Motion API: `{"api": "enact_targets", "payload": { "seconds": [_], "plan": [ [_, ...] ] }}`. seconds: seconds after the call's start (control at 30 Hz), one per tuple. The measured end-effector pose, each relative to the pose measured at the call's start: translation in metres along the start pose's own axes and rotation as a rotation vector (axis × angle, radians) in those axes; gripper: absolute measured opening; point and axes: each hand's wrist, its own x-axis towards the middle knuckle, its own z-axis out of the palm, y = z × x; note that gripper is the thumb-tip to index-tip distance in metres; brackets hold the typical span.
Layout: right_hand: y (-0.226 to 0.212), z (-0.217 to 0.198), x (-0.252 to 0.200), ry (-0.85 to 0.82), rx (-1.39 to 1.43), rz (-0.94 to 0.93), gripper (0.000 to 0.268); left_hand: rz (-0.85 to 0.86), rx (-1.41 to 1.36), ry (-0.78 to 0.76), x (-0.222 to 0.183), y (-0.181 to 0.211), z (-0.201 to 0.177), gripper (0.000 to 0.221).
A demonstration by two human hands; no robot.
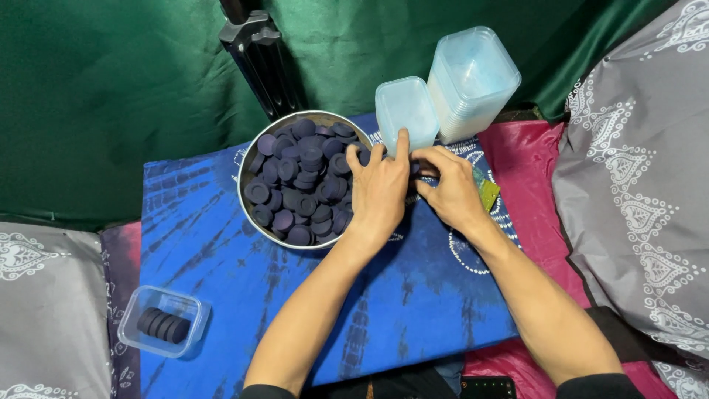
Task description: Cleaning and arranging small black recyclable discs from a bowl into a container.
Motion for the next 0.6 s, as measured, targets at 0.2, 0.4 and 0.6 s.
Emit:
{"api": "enact_targets", "payload": {
  "seconds": [0.2,0.4,0.6],
  "plan": [
    [-0.018,-0.009,-0.003,-0.004,0.031,0.016,0.052,0.018,-0.09,0.075,-0.007,-0.009,-0.002,0.083],
    [-0.053,-0.019,-0.004,0.051,-0.152,-0.102,0.044,-0.014,-0.332,0.17,-0.034,-0.043,-0.057,0.087],
    [-0.075,0.007,0.017,-0.029,-0.136,-0.262,0.036,-0.104,-0.357,0.253,-0.051,-0.093,-0.075,0.064]
  ]
}}
